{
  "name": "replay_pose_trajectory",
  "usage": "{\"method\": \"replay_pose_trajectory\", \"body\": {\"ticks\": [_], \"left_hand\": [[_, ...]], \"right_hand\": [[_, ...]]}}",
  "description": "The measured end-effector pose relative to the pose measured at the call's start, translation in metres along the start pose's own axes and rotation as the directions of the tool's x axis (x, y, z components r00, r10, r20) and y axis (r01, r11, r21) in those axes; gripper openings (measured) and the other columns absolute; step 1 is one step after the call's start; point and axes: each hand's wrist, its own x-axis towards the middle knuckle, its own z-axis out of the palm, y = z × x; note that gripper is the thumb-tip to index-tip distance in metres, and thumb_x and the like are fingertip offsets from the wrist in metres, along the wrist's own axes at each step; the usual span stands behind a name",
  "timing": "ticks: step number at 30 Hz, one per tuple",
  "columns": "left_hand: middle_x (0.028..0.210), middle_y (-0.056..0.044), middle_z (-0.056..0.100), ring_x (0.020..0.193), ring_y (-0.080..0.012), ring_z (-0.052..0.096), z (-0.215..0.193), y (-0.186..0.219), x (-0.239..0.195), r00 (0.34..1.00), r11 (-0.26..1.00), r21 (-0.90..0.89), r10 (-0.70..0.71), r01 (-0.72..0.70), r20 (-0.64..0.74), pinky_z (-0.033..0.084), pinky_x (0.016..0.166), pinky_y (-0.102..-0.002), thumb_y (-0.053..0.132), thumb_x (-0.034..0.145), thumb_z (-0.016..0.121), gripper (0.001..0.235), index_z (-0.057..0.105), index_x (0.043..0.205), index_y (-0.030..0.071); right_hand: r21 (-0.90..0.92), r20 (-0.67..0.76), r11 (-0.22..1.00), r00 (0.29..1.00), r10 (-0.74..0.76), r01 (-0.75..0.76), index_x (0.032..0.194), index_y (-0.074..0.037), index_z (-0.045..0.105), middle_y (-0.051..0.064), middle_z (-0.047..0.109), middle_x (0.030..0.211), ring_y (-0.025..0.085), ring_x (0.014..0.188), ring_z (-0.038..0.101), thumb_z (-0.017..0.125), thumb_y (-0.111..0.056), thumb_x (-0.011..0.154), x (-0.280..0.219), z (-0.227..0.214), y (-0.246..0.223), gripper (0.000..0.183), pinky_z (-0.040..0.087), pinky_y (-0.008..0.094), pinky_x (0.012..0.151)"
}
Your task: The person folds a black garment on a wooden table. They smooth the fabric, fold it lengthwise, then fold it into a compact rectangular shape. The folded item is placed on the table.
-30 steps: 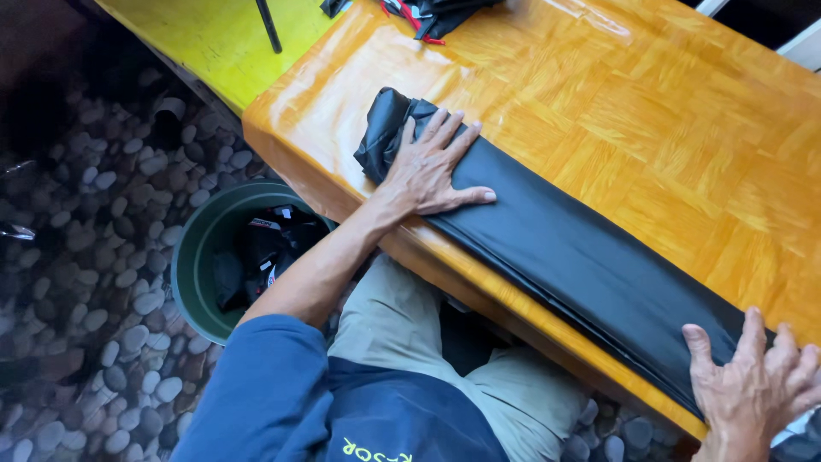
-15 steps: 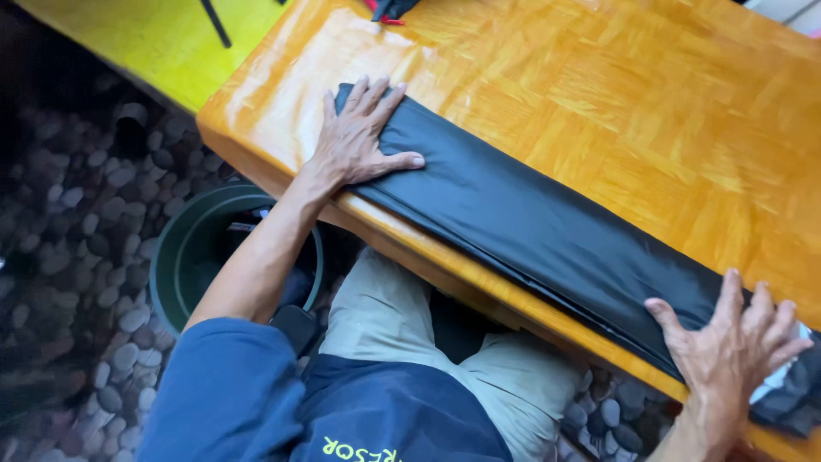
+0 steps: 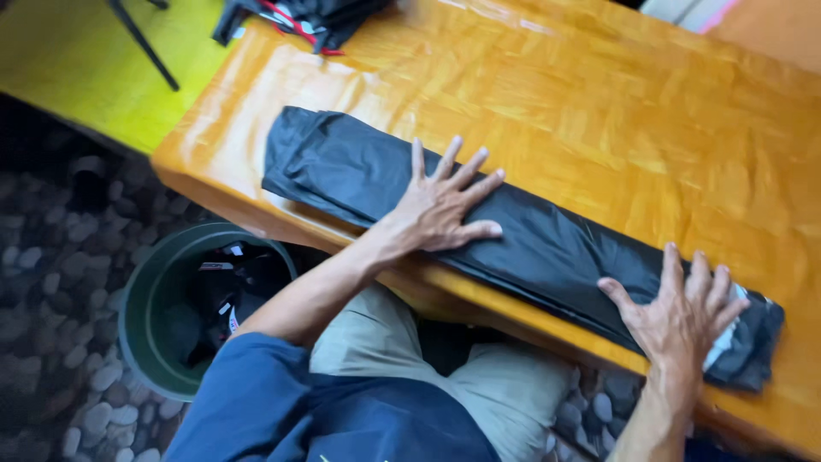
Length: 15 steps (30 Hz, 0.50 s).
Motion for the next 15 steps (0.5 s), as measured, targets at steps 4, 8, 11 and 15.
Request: {"method": "replay_pose_trajectory", "body": {"ticks": [4, 8, 11, 15], "left_hand": [[0.166, -0.004, 0.035, 0.155, -0.0424, 0.015, 0.003, -0.001, -0.007, 0.999, 0.995, -0.104, -0.001, 0.006, 0.048, -0.004, 0.108, -0.084, 0.087, 0.085, 0.031, 0.092, 0.032, 0.159, 0.033], [0.166, -0.005, 0.034, 0.153, -0.0429, 0.020, -0.002, 0.003, -0.005, 0.997, 0.997, -0.060, 0.041, -0.038, 0.063, 0.001, 0.106, -0.086, 0.084, 0.088, 0.032, 0.087, 0.033, 0.159, 0.033], [0.169, -0.014, 0.028, 0.154, -0.0493, 0.015, -0.011, 0.015, 0.000, 0.986, 0.997, -0.051, 0.066, -0.059, 0.153, 0.001, 0.107, -0.087, 0.078, 0.095, 0.038, 0.085, 0.033, 0.162, 0.026], [0.170, -0.011, 0.025, 0.155, -0.0459, 0.014, 0.013, 0.073, 0.028, 0.928, 0.948, -0.124, 0.312, -0.292, 0.205, 0.003, 0.111, -0.083, 0.073, 0.098, 0.035, 0.079, 0.032, 0.162, 0.028]], "right_hand": [[-0.019, 0.015, 0.999, 1.000, 0.026, -0.026, 0.158, -0.009, 0.067, 0.030, 0.061, 0.153, 0.050, 0.144, 0.044, 0.040, -0.097, 0.086, -0.004, 0.013, 0.008, 0.117, 0.022, 0.072, 0.110], [-0.084, -0.091, 0.996, 0.996, -0.014, 0.006, 0.151, -0.010, 0.072, 0.028, 0.066, 0.144, 0.048, 0.137, 0.050, 0.045, -0.095, 0.084, -0.008, 0.009, 0.004, 0.112, 0.029, 0.071, 0.106], [0.178, 0.052, 0.976, 0.992, 0.117, -0.124, 0.152, -0.008, 0.058, 0.027, 0.050, 0.150, 0.053, 0.145, 0.033, 0.070, -0.076, 0.075, 0.008, -0.025, -0.019, 0.103, 0.023, 0.077, 0.108], [0.187, 0.188, 0.941, 0.950, 0.248, -0.282, 0.156, -0.020, 0.050, 0.019, 0.039, 0.161, 0.045, 0.153, 0.022, 0.064, -0.088, 0.068, 0.010, -0.025, -0.016, 0.112, 0.014, 0.073, 0.115]]}}
